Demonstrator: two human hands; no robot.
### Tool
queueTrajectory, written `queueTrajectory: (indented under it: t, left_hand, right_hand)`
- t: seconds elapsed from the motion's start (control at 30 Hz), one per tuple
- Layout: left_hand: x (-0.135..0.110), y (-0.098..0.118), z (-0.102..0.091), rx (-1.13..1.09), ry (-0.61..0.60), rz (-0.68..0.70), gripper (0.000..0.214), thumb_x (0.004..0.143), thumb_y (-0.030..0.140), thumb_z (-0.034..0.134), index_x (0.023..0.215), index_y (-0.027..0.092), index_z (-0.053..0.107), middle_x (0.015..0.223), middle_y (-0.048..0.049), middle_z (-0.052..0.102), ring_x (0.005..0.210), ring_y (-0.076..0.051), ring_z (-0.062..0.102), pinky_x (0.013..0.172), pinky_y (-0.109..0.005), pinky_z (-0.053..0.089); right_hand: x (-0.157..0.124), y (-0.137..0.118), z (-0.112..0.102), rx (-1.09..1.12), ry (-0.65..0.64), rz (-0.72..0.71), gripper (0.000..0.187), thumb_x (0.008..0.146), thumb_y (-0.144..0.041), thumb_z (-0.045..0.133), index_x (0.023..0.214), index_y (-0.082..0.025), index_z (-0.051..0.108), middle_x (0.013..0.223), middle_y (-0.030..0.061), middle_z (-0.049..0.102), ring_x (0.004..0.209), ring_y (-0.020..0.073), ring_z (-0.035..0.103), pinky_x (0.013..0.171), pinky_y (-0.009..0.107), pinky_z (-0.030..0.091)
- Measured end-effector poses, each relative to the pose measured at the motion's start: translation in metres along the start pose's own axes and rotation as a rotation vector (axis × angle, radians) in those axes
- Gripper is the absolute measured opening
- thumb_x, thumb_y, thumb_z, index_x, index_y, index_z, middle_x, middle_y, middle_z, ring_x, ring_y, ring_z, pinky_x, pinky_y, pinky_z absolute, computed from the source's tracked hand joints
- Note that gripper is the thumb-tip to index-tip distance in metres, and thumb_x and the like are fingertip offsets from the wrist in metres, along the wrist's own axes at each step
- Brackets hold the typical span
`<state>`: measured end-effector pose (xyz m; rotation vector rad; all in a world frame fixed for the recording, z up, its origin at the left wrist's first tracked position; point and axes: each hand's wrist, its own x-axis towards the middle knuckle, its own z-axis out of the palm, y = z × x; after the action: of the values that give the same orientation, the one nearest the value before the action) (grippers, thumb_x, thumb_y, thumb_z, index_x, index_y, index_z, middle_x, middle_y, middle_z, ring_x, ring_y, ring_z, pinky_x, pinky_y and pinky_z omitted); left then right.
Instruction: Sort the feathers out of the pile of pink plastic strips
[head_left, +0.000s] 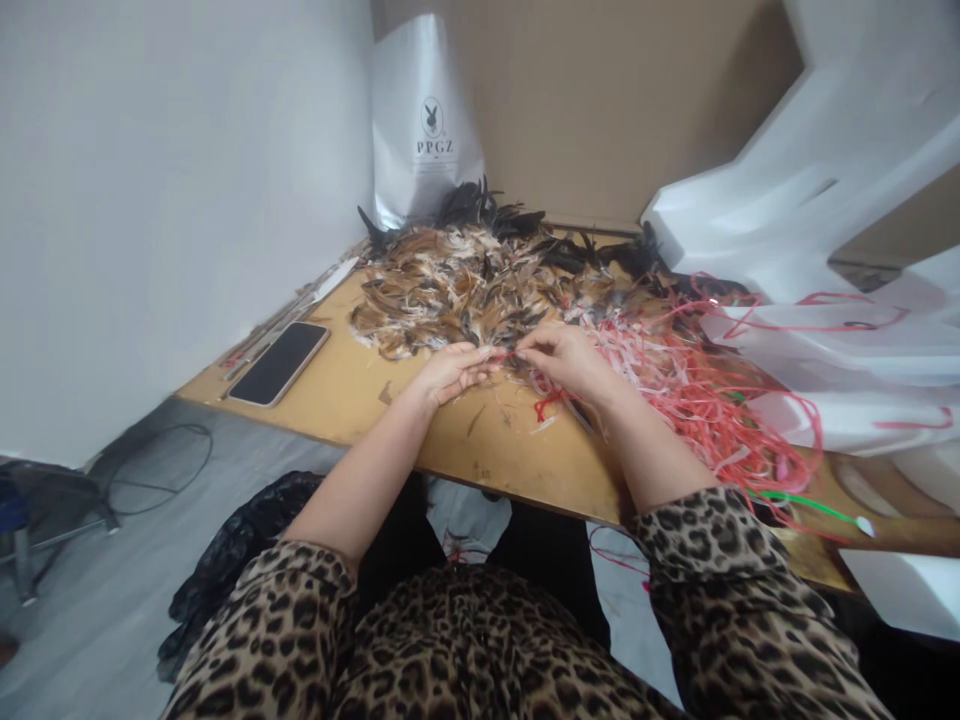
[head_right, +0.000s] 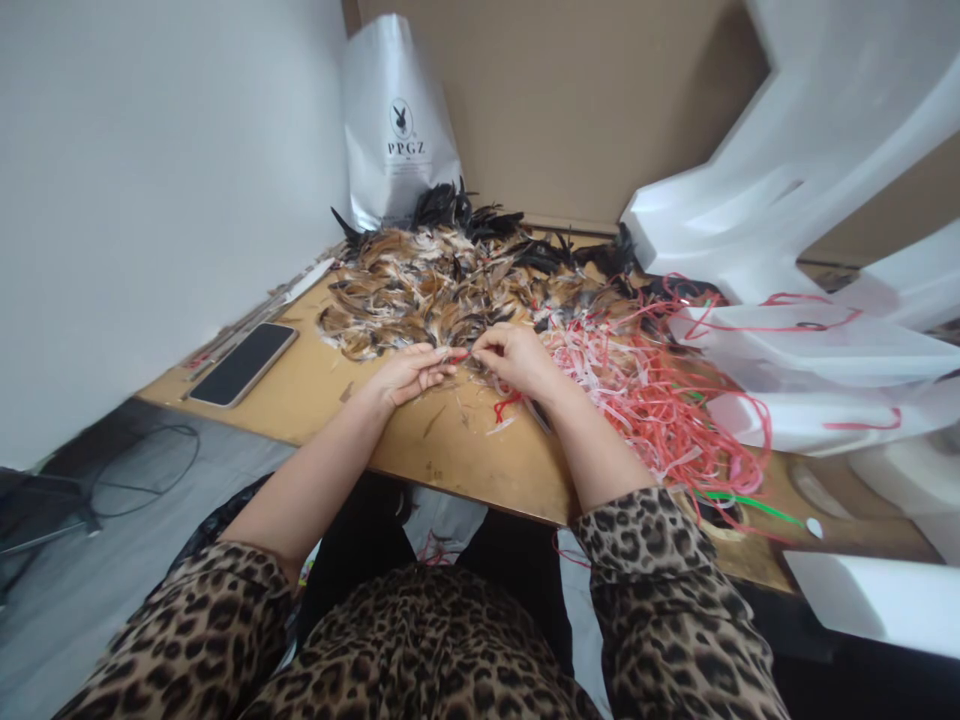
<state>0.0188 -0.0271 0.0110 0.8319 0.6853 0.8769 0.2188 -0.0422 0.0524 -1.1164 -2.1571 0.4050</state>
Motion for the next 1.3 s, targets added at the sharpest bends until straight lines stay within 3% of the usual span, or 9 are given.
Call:
queueTrajectory:
  t: [0.1,0.2,0.5,0.7,0.87,1.13,1.3]
  left_hand:
    - [-0.001,0.003,0.0,-0.009,0.024,0.073,0.009,0.074,0.013,0.06,0.07,0.007,0.055,0.108,-0.0146,0.062,0.065,-0.006,0.062,0.049,-0.013,0.045]
    - [-0.001,0.003,0.0,0.005,0.007,0.076,0.009,0.075,0.013,0.059,0.07,0.007,0.055,0.107,-0.0155,0.063,0.062,-0.005,0.061,0.049,-0.012,0.044]
    - [0.0,-0.002,0.006,0.082,0.006,-0.026,0.009,0.075,0.012,0.06,0.079,0.004,0.063,0.079,-0.0126,0.068,0.06,-0.007,0.062,0.049,-0.011,0.043]
    - [0.001,-0.003,0.007,0.134,0.092,0.021,0.011,0.071,0.015,0.065,0.074,0.004,0.063,0.068,-0.0097,0.066,0.057,-0.008,0.062,0.049,-0.013,0.045]
    - [0.005,-0.009,0.007,0.317,0.137,0.074,0.015,0.068,0.019,0.067,0.066,0.005,0.062,0.063,-0.0099,0.065,0.053,-0.01,0.061,0.049,-0.016,0.047]
    - [0.005,-0.013,0.01,0.519,0.075,0.079,0.016,0.07,0.019,0.065,0.061,0.006,0.061,0.052,-0.0073,0.061,0.047,-0.01,0.059,0.048,-0.019,0.047]
    - [0.004,-0.01,0.01,0.693,0.102,0.065,0.019,0.076,0.015,0.056,0.059,0.007,0.056,0.045,-0.0029,0.056,0.039,-0.008,0.053,0.043,-0.018,0.044]
  right_hand:
    - [0.0,-0.002,-0.002,-0.028,-0.004,-0.028,0.016,0.076,-0.022,0.051,0.072,-0.017,0.066,0.071,0.0034,0.061,0.066,0.0123,0.053,0.065,0.025,0.039]
    - [0.0,-0.004,-0.003,-0.061,-0.008,-0.06,0.016,0.077,-0.022,0.051,0.073,-0.017,0.066,0.073,0.0039,0.06,0.067,0.0125,0.053,0.066,0.025,0.039]
    - [0.001,-0.006,0.006,-0.147,-0.038,-0.09,0.019,0.079,-0.027,0.05,0.076,-0.018,0.067,0.072,0.0032,0.056,0.068,0.0124,0.051,0.065,0.023,0.036]
    - [0.001,-0.002,0.006,-0.183,-0.05,-0.077,0.017,0.079,-0.025,0.051,0.079,-0.019,0.067,0.075,0.0037,0.057,0.071,0.0132,0.052,0.067,0.024,0.036]
    - [0.001,-0.003,0.006,-0.236,-0.06,-0.077,0.018,0.079,-0.024,0.049,0.076,-0.018,0.066,0.074,0.004,0.057,0.072,0.0138,0.051,0.066,0.025,0.035]
    - [0.003,-0.004,0.012,-0.347,-0.069,-0.13,0.02,0.081,-0.024,0.046,0.074,-0.017,0.063,0.074,0.0048,0.057,0.074,0.0149,0.051,0.066,0.025,0.033]
    - [0.001,-0.014,0.01,-0.535,-0.194,-0.143,0.023,0.081,-0.027,0.046,0.075,-0.015,0.064,0.075,0.0071,0.059,0.073,0.0162,0.05,0.065,0.028,0.03]
